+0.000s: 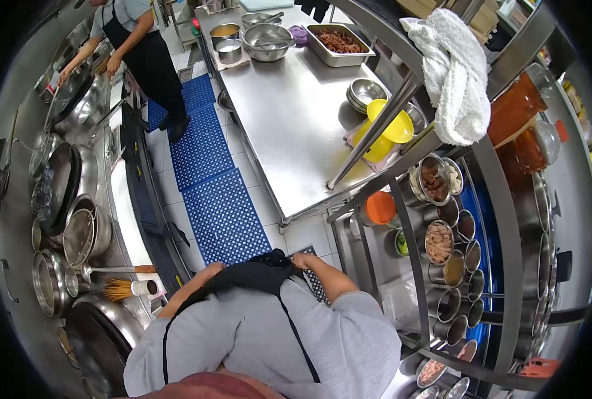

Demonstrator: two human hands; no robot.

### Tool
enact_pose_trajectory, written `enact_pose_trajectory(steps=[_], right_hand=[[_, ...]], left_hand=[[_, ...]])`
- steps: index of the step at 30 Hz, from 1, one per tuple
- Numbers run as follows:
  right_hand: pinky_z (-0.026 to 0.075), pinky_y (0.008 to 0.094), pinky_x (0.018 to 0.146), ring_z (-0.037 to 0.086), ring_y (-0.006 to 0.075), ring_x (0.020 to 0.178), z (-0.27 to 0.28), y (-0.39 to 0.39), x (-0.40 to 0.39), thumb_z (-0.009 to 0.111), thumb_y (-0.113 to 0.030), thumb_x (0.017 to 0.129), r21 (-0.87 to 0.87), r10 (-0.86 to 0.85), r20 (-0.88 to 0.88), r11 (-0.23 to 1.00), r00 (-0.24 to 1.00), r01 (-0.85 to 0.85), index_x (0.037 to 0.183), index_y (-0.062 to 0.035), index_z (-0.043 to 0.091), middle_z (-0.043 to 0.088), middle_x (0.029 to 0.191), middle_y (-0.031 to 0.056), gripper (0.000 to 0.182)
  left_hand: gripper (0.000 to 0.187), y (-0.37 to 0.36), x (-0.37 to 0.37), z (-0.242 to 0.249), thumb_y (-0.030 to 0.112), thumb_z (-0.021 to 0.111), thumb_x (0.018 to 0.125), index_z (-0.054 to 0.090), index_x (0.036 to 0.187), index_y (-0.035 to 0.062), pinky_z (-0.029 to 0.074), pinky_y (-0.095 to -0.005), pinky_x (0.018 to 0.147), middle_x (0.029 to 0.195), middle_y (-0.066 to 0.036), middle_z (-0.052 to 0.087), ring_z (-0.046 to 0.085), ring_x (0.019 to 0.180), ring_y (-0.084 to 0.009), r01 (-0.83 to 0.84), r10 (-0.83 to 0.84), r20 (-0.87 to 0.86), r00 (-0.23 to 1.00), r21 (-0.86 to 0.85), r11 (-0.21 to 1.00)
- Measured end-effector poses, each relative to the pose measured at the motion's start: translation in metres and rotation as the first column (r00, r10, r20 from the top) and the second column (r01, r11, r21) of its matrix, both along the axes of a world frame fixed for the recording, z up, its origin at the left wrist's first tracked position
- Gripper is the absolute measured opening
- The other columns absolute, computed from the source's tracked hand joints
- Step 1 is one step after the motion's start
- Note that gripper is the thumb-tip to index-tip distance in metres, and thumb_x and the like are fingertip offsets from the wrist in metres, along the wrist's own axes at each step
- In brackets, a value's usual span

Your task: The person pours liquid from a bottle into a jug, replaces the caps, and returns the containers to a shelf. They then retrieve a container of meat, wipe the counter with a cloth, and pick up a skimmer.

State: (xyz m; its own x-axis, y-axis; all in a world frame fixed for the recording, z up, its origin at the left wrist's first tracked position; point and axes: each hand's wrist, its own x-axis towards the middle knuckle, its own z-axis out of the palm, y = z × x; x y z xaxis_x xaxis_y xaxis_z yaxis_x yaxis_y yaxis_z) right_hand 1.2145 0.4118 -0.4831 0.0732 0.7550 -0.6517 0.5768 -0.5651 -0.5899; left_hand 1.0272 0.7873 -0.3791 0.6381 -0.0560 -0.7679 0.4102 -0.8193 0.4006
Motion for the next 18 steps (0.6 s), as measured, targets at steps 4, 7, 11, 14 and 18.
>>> enact_pose_trajectory(steps=[4, 7, 11, 14, 18], right_hand=[[0.053, 0.0473, 0.077, 0.069, 0.0393, 0.085, 0.121, 0.033, 0.009, 0.060, -0.023, 0.083, 0.026, -0.207, -0.010, 0.978, 0.978, 0.207, 0.094, -0.0034, 0.073, 0.071, 0.088, 0.0231, 0.026], [0.051, 0.0479, 0.077, 0.067, 0.0416, 0.082, 0.235, 0.070, 0.019, 0.063, -0.033, 0.087, 0.118, -0.257, 0.120, 0.963, 0.959, 0.243, 0.089, -0.0035, 0.072, 0.070, 0.083, 0.0232, 0.030], [0.051, 0.0478, 0.080, 0.067, 0.0413, 0.084, 0.314, 0.120, 0.044, 0.058, -0.034, 0.094, 0.239, -0.293, 0.091, 0.934, 0.952, 0.265, 0.094, -0.0071, 0.073, 0.070, 0.083, 0.0204, 0.031], [0.052, 0.0479, 0.081, 0.067, 0.0399, 0.085, 0.338, 0.160, 0.074, 0.057, -0.033, 0.095, 0.281, -0.304, 0.101, 0.922, 0.947, 0.266, 0.096, -0.0092, 0.074, 0.070, 0.086, 0.0191, 0.029], [0.052, 0.0482, 0.080, 0.067, 0.0397, 0.085, 0.325, 0.206, 0.103, 0.058, -0.032, 0.095, 0.303, -0.378, 0.183, 0.900, 0.907, 0.314, 0.097, -0.0094, 0.074, 0.071, 0.087, 0.0185, 0.028]], left_hand=[[0.040, 0.029, 0.036, 0.006, 0.045, 0.064, 0.085, 0.075, 0.109, 0.0154, 0.052, -0.0433, 0.093, 0.109, -0.017, 0.072, 0.068, 0.106, -0.0325, -0.297, 0.300, 0.113, 0.947, -0.044, 0.954], [0.036, 0.036, 0.054, 0.015, 0.036, 0.066, 0.086, 0.074, 0.107, 0.0074, 0.052, -0.0398, 0.090, 0.102, -0.016, 0.074, 0.069, 0.100, -0.0302, -0.397, 0.396, 0.227, 0.890, -0.045, 0.917], [0.039, 0.057, 0.068, -0.002, 0.039, 0.066, 0.086, 0.074, 0.111, 0.0106, 0.051, -0.0413, 0.094, 0.109, -0.017, 0.072, 0.068, 0.106, -0.0334, -0.345, 0.346, 0.115, 0.931, -0.026, 0.938], [0.039, 0.070, 0.089, -0.013, 0.038, 0.067, 0.086, 0.074, 0.112, 0.0104, 0.051, -0.0414, 0.095, 0.110, -0.017, 0.072, 0.067, 0.106, -0.0335, -0.231, 0.235, 0.081, 0.969, -0.057, 0.971], [0.038, 0.110, 0.129, -0.027, 0.039, 0.066, 0.085, 0.074, 0.111, 0.0120, 0.051, -0.0405, 0.094, 0.111, -0.015, 0.072, 0.068, 0.105, -0.0330, -0.143, 0.151, 0.063, 0.987, -0.115, 0.983]])
